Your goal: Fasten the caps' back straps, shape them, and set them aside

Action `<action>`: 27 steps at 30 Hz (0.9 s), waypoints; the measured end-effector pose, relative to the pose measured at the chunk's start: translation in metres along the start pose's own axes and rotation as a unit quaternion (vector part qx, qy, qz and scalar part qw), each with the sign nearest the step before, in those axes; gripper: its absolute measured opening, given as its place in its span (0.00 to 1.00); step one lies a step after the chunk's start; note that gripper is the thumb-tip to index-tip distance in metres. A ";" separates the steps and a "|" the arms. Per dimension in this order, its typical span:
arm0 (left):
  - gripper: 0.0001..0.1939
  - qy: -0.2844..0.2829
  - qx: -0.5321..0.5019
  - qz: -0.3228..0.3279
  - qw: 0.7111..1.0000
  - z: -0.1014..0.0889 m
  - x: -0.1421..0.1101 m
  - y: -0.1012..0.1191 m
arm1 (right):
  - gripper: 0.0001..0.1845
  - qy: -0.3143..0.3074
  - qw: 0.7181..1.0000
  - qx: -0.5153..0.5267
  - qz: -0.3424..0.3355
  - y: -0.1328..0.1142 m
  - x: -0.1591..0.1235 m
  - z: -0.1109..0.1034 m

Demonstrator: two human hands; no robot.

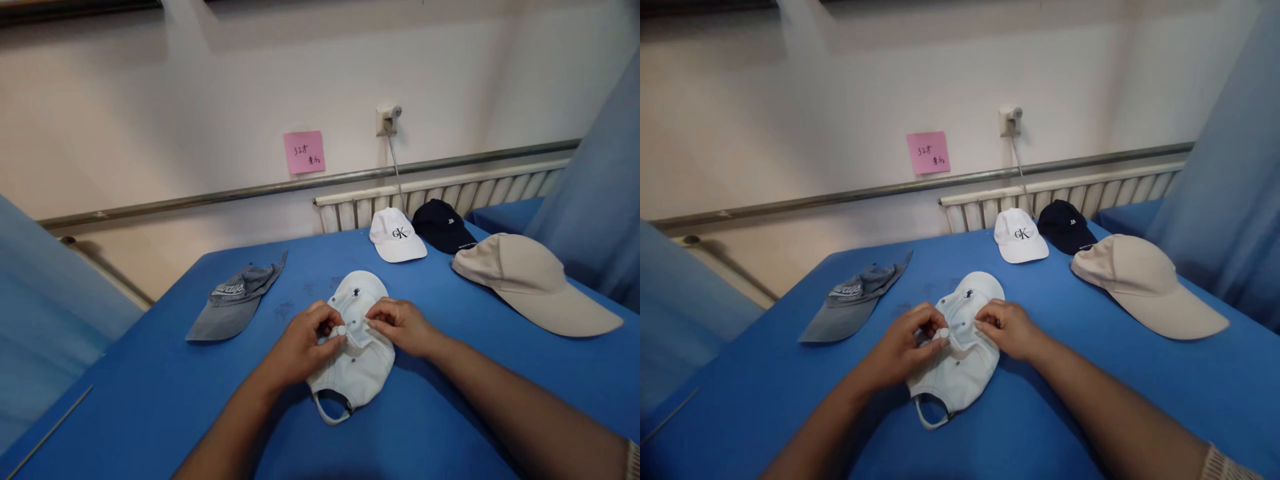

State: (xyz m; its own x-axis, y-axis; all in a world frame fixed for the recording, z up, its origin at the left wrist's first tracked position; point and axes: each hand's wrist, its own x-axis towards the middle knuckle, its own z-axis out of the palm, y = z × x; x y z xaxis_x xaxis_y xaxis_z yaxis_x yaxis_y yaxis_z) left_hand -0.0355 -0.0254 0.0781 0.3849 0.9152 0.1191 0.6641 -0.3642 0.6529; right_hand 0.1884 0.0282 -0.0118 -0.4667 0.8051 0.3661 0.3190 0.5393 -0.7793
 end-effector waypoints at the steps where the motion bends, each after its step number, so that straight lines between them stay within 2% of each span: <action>1: 0.03 0.005 0.001 0.001 1.000 0.000 0.000 0.000 | 0.06 -0.030 0.999 -0.011 0.005 0.002 0.001 -0.001; 3: 0.03 0.015 0.006 0.002 1.000 0.000 0.000 -0.001 | 0.11 -0.077 0.996 -0.042 0.003 0.003 0.001 -0.004; 6: 0.04 0.025 0.013 0.005 1.000 0.004 0.001 -0.004 | 0.14 -0.115 0.987 -0.112 -0.011 -0.003 0.000 -0.007; 11: 0.04 0.031 0.014 0.013 0.999 0.010 0.002 -0.009 | 0.10 -0.152 0.951 -0.270 -0.003 -0.015 0.003 -0.004; 14: 0.03 0.041 0.012 0.013 0.999 0.010 0.003 -0.007 | 0.08 -0.146 0.939 -0.311 -0.020 -0.015 0.004 -0.001; 17: 0.02 0.083 0.009 0.017 0.996 0.006 0.003 -0.005 | 0.05 -0.059 0.963 -0.263 -0.018 -0.011 0.005 -0.003; 20: 0.04 0.143 -0.003 0.012 0.990 0.001 0.003 -0.006 | 0.03 0.069 0.987 -0.142 -0.004 -0.007 0.005 -0.008; 22: 0.05 0.160 -0.019 0.011 0.987 -0.002 0.002 -0.008 | 0.03 0.126 0.991 -0.044 0.000 -0.007 0.005 -0.010; 24: 0.05 0.165 -0.029 0.012 0.986 -0.004 0.001 -0.010 | 0.03 0.140 0.990 0.025 -0.006 -0.009 0.003 -0.009; 27: 0.04 0.185 -0.010 0.009 0.983 -0.007 0.000 -0.011 | 0.02 0.114 0.992 0.047 -0.025 -0.014 0.000 -0.005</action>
State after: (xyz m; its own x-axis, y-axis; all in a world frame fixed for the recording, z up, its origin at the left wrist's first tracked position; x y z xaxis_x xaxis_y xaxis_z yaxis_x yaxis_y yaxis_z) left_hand -0.0469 -0.0202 0.0764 0.1349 0.9102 0.3916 0.6458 -0.3805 0.6619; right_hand 0.1877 0.0215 0.0017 -0.2770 0.8189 0.5026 0.2175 0.5630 -0.7973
